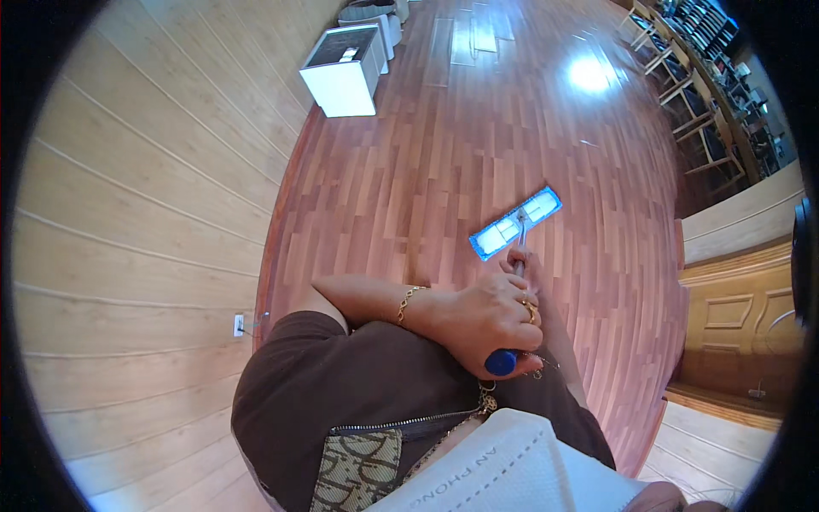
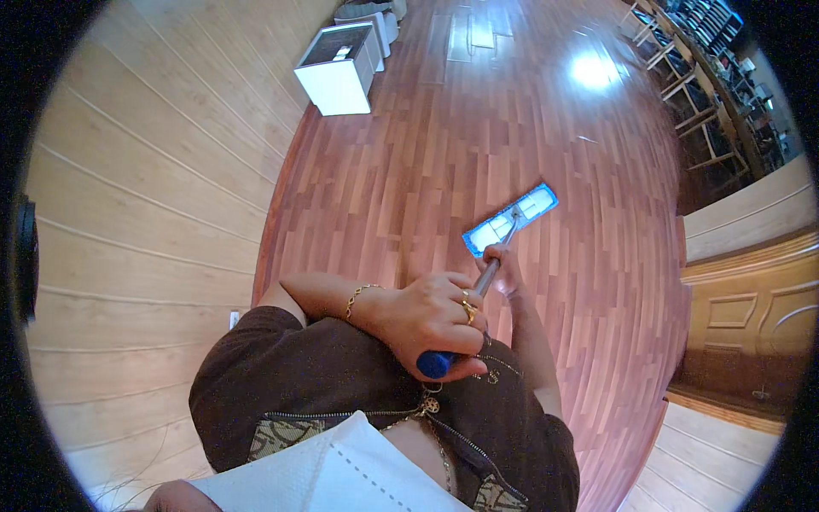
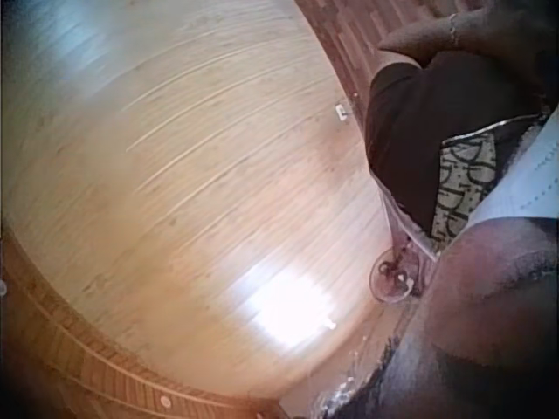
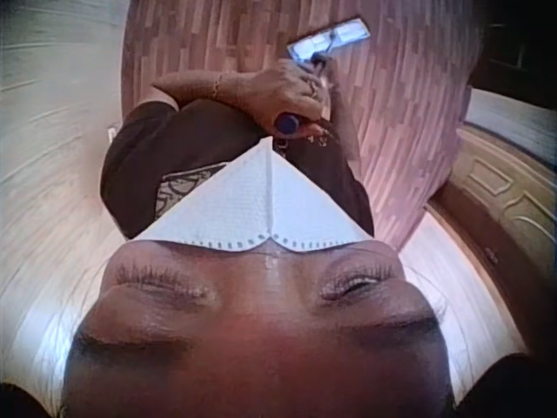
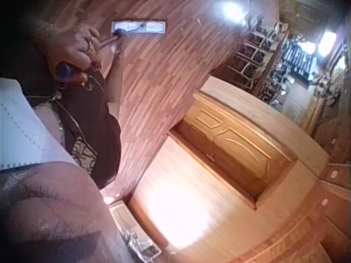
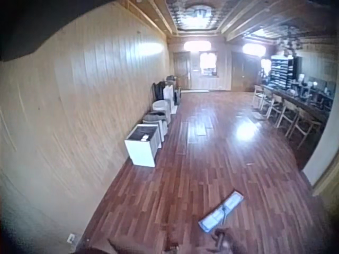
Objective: The person mops the wooden floor using a flat mop.
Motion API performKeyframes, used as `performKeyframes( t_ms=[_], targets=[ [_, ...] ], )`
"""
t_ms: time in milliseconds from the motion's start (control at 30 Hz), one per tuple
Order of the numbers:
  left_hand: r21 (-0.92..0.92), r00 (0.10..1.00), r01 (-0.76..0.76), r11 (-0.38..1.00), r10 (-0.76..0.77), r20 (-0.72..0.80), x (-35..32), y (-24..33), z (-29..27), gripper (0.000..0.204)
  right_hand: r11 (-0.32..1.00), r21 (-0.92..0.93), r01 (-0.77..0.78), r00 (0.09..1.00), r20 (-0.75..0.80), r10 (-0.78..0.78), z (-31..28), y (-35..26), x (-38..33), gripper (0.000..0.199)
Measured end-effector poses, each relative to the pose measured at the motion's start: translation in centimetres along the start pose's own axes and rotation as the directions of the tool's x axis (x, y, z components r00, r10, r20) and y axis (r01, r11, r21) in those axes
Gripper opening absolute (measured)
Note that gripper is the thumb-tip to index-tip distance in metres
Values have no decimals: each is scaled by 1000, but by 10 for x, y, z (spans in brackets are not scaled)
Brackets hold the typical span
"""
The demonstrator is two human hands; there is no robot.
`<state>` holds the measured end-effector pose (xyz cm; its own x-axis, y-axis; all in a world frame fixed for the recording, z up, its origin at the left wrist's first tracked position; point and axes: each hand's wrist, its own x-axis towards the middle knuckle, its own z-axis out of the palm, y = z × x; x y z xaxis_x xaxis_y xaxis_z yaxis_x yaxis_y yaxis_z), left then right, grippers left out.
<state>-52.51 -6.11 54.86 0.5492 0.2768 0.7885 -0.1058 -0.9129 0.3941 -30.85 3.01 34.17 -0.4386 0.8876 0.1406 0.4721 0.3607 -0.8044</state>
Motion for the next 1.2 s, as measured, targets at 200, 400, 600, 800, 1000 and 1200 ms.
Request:
performKeyframes(
  t_ms=[200,400,600,800,1000,1200],
  targets=[
    [44,977,206,978,-203,-61,-57,-61,67,19,978,-194,73,997,9,-73,21,160,2,21],
    [-107,891,408,907,-421,-168,-125,-116,80,16,925,-351,147,986,125,-110,60,217,23,11],
    [-293,908,331,897,-387,-160,-189,-217,26,12,911,-404,-82,996,-6,87,92,248,77,9],
    [-402,970,234,885,-241,36,-250,-310,-26,14,907,-328,-263,958,-196,207,130,281,109,14],
    [-575,975,207,791,-116,191,-257,-420,-123,15,743,-538,-399,897,-396,195,156,260,180,11],
    [-746,901,423,514,-150,408,-245,-558,-174,8,372,-533,-760,647,-565,512,156,277,248,10]
  ],
)
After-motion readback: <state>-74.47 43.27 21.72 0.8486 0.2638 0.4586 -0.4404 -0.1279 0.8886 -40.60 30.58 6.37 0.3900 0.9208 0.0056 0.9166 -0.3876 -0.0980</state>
